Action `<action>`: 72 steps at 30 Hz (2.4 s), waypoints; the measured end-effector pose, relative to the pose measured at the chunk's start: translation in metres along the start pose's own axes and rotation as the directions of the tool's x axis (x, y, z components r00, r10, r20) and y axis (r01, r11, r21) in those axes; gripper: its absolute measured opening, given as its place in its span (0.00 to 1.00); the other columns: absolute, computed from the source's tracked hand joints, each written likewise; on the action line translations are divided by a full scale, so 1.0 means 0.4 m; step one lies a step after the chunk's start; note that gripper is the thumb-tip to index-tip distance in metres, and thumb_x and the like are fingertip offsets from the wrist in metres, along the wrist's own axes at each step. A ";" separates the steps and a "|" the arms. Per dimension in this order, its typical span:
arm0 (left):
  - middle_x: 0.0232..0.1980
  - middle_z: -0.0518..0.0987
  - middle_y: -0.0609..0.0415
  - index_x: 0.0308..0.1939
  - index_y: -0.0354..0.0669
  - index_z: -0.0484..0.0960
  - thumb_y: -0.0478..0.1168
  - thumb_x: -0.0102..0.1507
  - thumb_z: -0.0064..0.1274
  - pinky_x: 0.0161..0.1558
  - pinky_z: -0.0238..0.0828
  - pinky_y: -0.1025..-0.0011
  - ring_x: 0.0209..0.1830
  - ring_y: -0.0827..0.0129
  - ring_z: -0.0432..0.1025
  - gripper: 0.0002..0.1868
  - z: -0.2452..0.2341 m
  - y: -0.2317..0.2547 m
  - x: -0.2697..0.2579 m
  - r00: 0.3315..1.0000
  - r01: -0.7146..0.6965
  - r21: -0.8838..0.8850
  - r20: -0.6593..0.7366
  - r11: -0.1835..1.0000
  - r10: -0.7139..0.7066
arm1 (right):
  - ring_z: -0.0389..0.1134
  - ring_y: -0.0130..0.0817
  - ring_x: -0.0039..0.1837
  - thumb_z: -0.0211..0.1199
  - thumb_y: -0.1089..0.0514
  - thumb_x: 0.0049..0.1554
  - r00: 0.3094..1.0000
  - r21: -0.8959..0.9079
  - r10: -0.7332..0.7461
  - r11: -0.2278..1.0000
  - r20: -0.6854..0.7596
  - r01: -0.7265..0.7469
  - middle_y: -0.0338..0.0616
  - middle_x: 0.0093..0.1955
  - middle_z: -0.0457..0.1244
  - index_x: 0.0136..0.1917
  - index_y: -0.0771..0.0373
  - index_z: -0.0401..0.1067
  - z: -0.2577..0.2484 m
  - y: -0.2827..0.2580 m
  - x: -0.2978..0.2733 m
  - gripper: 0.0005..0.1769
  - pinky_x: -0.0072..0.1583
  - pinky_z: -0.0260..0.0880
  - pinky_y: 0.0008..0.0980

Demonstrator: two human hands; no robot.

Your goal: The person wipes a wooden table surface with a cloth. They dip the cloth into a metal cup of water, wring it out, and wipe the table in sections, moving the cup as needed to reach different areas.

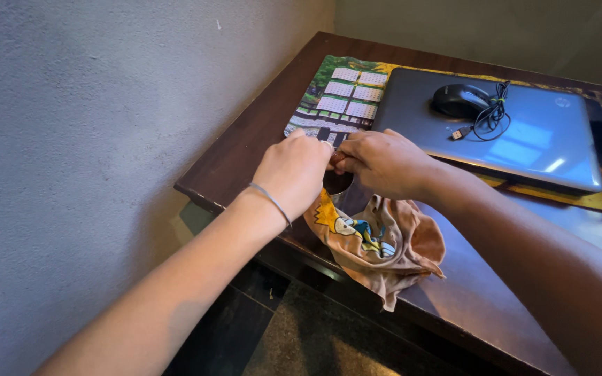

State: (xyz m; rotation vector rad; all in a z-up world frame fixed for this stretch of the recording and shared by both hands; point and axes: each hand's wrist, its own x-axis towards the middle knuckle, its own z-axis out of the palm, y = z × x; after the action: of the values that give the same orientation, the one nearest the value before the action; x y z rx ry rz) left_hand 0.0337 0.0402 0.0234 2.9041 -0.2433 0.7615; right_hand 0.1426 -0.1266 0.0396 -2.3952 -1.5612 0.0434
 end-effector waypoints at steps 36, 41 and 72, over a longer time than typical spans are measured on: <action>0.38 0.84 0.42 0.42 0.37 0.83 0.32 0.60 0.52 0.41 0.75 0.58 0.42 0.53 0.80 0.08 0.003 -0.070 0.010 0.998 0.045 -0.285 0.055 0.957 -0.031 | 0.66 0.47 0.57 0.46 0.46 0.68 0.978 -0.013 0.118 0.992 -0.170 -0.122 0.46 0.48 0.66 0.47 0.59 0.72 -0.001 -0.071 -0.007 0.19 0.56 0.59 0.49; 0.35 0.82 0.40 0.37 0.40 0.82 0.35 0.63 0.55 0.41 0.72 0.49 0.40 0.45 0.77 0.03 0.012 -0.022 -0.015 0.991 0.019 -0.122 -0.126 0.992 -0.035 | 0.68 0.43 0.58 0.43 0.41 0.66 0.964 0.167 0.261 0.954 -0.052 -0.249 0.42 0.49 0.69 0.47 0.56 0.74 0.011 -0.048 0.014 0.23 0.59 0.62 0.45; 0.59 0.76 0.33 0.67 0.23 0.70 0.39 0.61 0.56 0.60 0.72 0.59 0.58 0.45 0.75 0.33 0.030 0.347 0.043 0.970 -0.025 -0.582 -0.211 0.812 -0.121 | 0.68 0.23 0.55 0.56 0.46 0.62 0.654 0.980 0.752 -0.053 -0.086 0.189 0.33 0.54 0.69 0.66 0.63 0.70 -0.026 -0.060 -0.273 0.26 0.60 0.68 0.26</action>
State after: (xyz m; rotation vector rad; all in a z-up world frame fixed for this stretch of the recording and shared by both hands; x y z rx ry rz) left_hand 0.0280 -0.0997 0.0331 2.2074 -0.3097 0.8397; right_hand 0.0774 -0.2182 0.0415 -1.1243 -0.1456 0.2728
